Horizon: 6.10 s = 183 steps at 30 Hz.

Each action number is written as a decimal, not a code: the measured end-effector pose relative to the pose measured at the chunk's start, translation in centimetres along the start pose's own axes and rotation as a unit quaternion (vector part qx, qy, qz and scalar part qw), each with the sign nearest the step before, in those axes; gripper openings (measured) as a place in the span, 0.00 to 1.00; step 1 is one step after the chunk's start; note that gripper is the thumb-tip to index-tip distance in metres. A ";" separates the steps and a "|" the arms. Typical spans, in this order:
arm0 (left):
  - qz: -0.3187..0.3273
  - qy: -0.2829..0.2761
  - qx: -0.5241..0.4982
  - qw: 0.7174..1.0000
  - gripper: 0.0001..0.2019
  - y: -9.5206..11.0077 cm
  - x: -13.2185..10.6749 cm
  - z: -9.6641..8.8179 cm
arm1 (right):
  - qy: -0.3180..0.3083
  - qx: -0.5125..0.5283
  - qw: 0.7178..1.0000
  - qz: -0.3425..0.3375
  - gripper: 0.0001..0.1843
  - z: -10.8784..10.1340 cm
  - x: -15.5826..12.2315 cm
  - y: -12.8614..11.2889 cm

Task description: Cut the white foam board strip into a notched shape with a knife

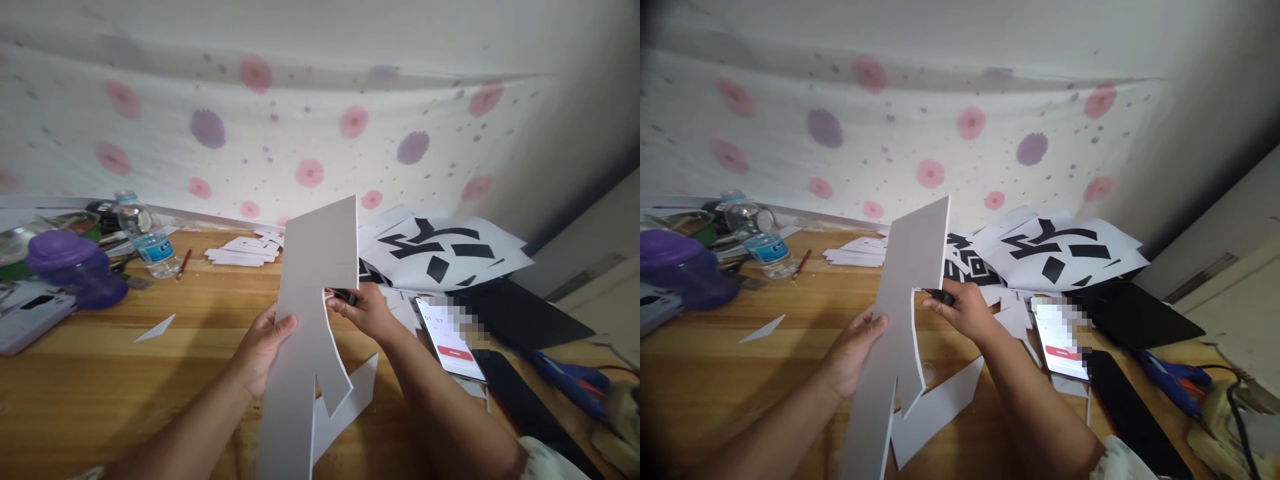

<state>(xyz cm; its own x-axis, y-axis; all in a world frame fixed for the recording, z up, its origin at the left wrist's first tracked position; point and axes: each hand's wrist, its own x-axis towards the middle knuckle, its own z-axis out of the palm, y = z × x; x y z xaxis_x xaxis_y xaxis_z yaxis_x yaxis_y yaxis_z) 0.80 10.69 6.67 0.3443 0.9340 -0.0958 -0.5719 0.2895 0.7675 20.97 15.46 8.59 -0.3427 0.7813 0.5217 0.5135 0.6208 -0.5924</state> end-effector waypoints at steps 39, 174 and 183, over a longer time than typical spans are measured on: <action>0.104 0.111 0.019 0.988 0.22 1.9 0.8 -1.6 | -0.034 0.038 0.999 -0.006 0.14 -0.5 -1.6 -1.3; 0.062 0.007 0.025 0.998 0.23 0.8 -0.4 0.0 | 0.140 -0.135 0.972 -0.129 0.06 3.1 -2.2 -1.1; 0.074 0.048 0.034 0.996 0.23 1.1 -0.2 -0.3 | 0.152 -0.150 0.976 0.033 0.09 2.7 -2.2 -0.3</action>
<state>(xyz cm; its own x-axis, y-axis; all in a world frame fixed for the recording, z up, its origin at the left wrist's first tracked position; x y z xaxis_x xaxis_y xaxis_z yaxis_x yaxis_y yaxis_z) -0.13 10.83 7.37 0.1867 0.9817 -0.0362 -0.5578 0.1363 0.8187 19.43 13.71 5.93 -0.0748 0.7349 0.6740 0.7497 0.4871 -0.4479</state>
